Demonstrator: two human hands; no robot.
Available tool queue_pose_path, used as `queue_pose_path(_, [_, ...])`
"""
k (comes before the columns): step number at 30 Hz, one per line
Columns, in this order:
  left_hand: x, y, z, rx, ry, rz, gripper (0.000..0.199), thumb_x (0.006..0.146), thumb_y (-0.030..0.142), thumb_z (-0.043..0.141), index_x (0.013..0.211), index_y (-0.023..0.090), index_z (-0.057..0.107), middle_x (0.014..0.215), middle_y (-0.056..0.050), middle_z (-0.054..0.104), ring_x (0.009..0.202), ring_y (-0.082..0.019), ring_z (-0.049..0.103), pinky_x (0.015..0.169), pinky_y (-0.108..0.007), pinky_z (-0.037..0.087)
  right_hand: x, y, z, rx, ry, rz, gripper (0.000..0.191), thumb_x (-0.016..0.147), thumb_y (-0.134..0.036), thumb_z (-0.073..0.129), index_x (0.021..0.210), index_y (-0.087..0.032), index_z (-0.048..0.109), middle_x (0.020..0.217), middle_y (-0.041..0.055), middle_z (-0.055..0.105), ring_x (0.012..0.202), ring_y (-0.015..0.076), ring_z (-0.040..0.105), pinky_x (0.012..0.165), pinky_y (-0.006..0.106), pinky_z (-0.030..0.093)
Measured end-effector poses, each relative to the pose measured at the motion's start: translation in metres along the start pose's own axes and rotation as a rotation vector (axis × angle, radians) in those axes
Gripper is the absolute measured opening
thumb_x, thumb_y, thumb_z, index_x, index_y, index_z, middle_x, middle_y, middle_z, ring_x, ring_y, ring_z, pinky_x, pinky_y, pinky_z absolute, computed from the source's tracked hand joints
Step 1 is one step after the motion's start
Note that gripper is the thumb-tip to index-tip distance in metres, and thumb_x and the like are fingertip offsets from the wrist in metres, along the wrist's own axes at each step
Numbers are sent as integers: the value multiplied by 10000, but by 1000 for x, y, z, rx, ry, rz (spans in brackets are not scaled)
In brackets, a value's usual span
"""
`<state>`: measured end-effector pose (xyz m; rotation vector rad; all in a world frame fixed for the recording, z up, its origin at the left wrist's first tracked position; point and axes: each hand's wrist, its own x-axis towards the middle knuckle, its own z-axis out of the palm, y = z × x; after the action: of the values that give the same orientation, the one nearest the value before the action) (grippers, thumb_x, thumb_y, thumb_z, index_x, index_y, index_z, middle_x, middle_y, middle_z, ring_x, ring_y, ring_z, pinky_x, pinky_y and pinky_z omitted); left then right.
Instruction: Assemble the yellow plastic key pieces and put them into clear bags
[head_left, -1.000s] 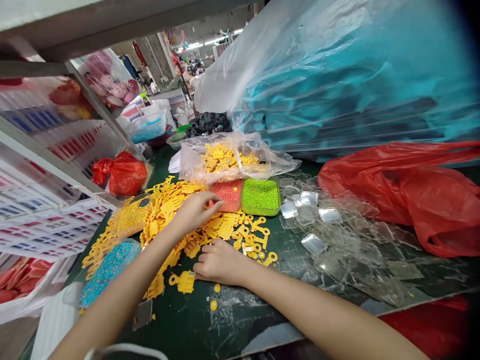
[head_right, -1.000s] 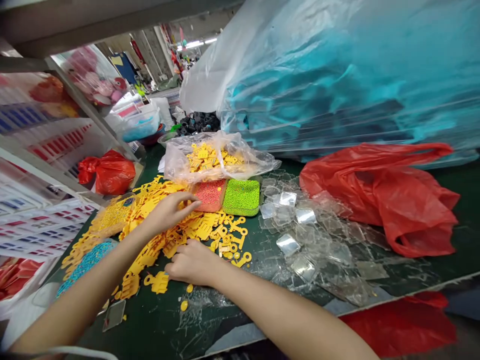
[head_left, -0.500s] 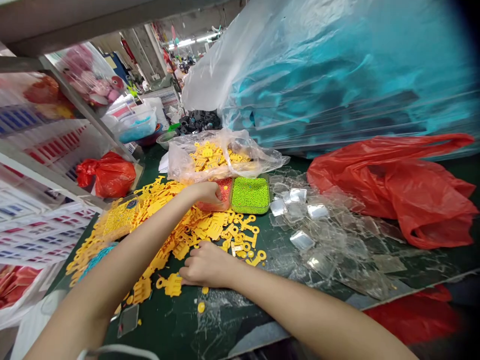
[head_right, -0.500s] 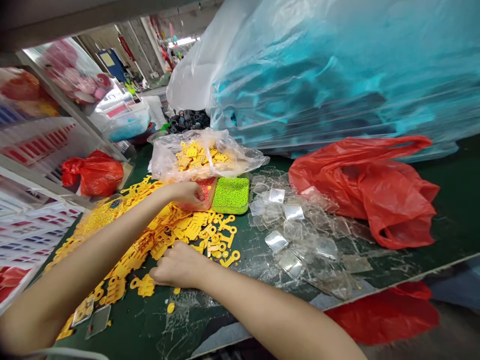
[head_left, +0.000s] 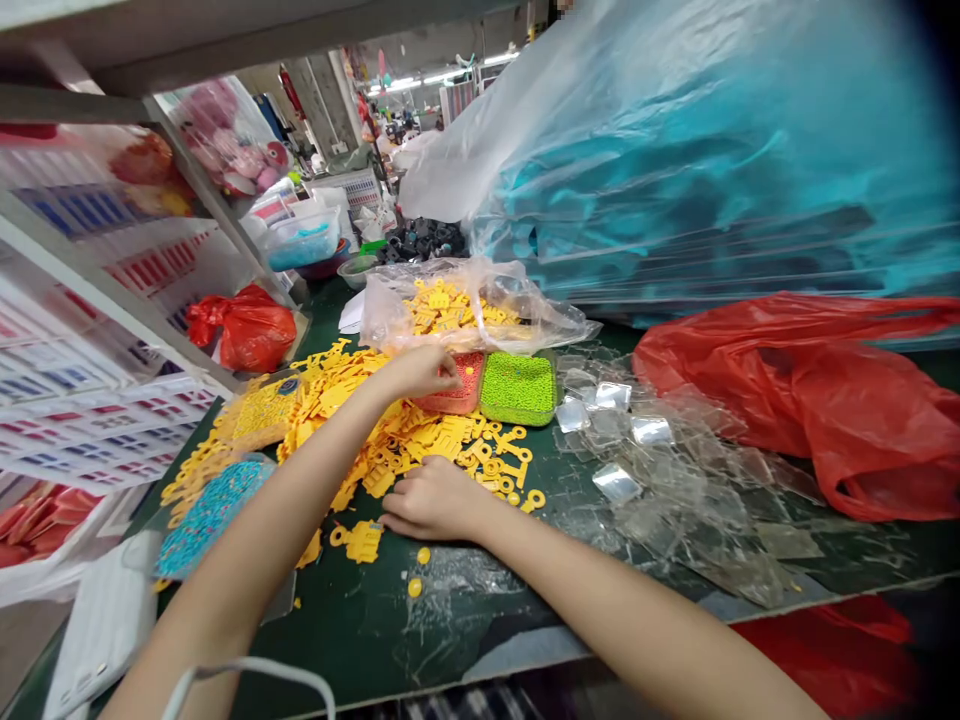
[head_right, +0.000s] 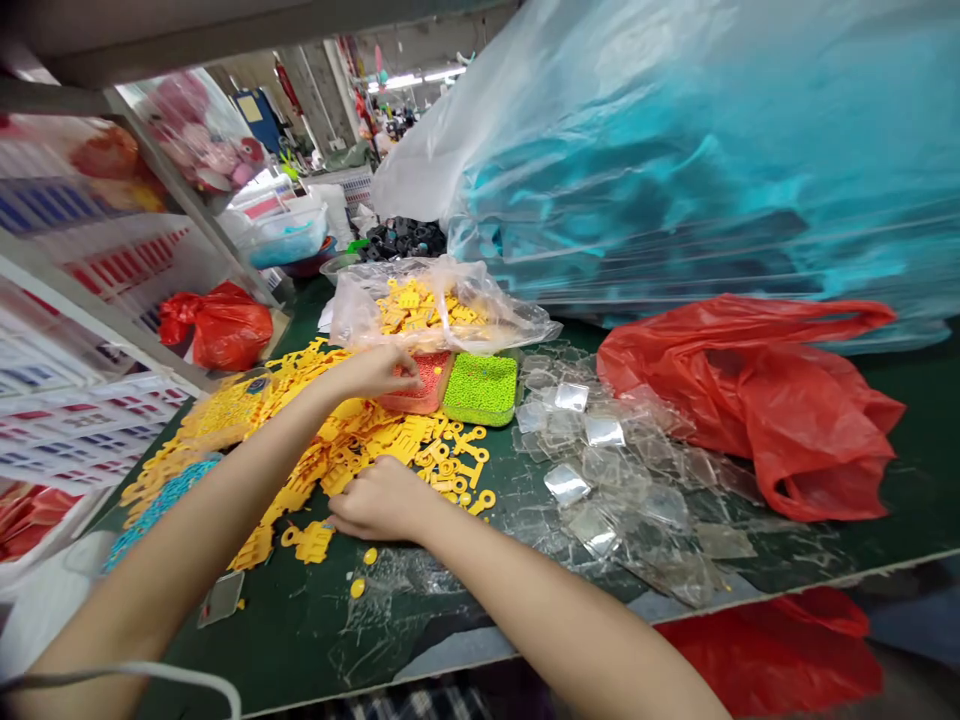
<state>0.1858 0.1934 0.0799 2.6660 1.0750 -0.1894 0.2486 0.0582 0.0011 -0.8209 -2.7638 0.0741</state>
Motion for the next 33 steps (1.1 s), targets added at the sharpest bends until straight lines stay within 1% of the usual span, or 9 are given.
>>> queue_pose_path(3, [-56, 0, 2, -80, 308, 50, 221, 893, 314, 541, 840, 139, 666, 855, -71, 677, 802, -185, 572, 758, -296, 413, -2, 0, 1, 22, 26, 44, 320, 954, -425, 526, 884, -158, 687, 748, 52, 706, 667, 166, 608, 566, 288, 338])
queue_pose_path(6, [-124, -1, 24, -188, 490, 21, 271, 925, 387, 535, 830, 165, 657, 836, -52, 674, 813, -191, 598, 765, -304, 443, -4, -5, 4, 47, 54, 91, 446, 857, -584, 613, 909, -148, 694, 798, 75, 700, 737, 194, 611, 592, 288, 359])
queue_pose_path(9, [-180, -5, 62, -290, 526, -58, 286, 949, 414, 509, 854, 192, 663, 844, -42, 679, 816, -192, 614, 750, -305, 469, -2, -12, 10, 75, 73, 113, 571, 761, -694, 646, 926, -149, 696, 853, 84, 699, 797, 214, 610, 606, 289, 360])
queue_pose_path(12, [-210, -11, 99, -333, 461, -89, 287, 959, 404, 501, 848, 204, 674, 837, -45, 679, 810, -194, 619, 745, -309, 486, 2, -19, 15, 85, 75, 125, 620, 735, -744, 624, 887, -147, 695, 820, 73, 684, 804, 211, 597, 603, 289, 344])
queue_pose_path(14, [-218, -17, 115, -346, 444, -91, 277, 962, 392, 503, 856, 206, 679, 844, -47, 679, 816, -195, 621, 752, -312, 492, 5, -21, 18, 88, 72, 131, 620, 743, -758, 601, 833, -151, 691, 784, 62, 671, 793, 204, 588, 584, 286, 317])
queue_pose_path(17, [-222, -26, 126, -343, 463, -91, 264, 963, 383, 509, 874, 209, 687, 857, -47, 682, 831, -198, 623, 760, -318, 490, 8, -21, 23, 88, 87, 134, 593, 742, -744, 616, 811, -159, 686, 780, 51, 665, 785, 193, 577, 571, 280, 288])
queue_pose_path(22, [-227, -35, 128, -292, 480, -71, 256, 971, 371, 507, 888, 204, 683, 847, -41, 680, 819, -197, 614, 752, -321, 464, 9, -21, 27, 99, 104, 145, 471, 794, -623, 665, 895, -167, 719, 805, 43, 672, 814, 183, 587, 611, 275, 318])
queue_pose_path(28, [-226, -30, 135, -233, 490, -34, 261, 995, 358, 479, 915, 199, 671, 850, -36, 672, 823, -189, 598, 760, -319, 431, 5, -20, 27, 145, 114, 132, 447, 831, -577, 656, 1040, -188, 725, 846, 46, 693, 823, 182, 606, 663, 283, 368])
queue_pose_path(33, [-221, -25, 137, -182, 469, -21, 248, 987, 348, 504, 886, 198, 674, 819, -23, 667, 800, -181, 590, 751, -316, 410, 4, -19, 27, 127, 147, 67, 318, 878, -505, 639, 901, -207, 751, 748, 25, 659, 767, 162, 568, 609, 273, 302])
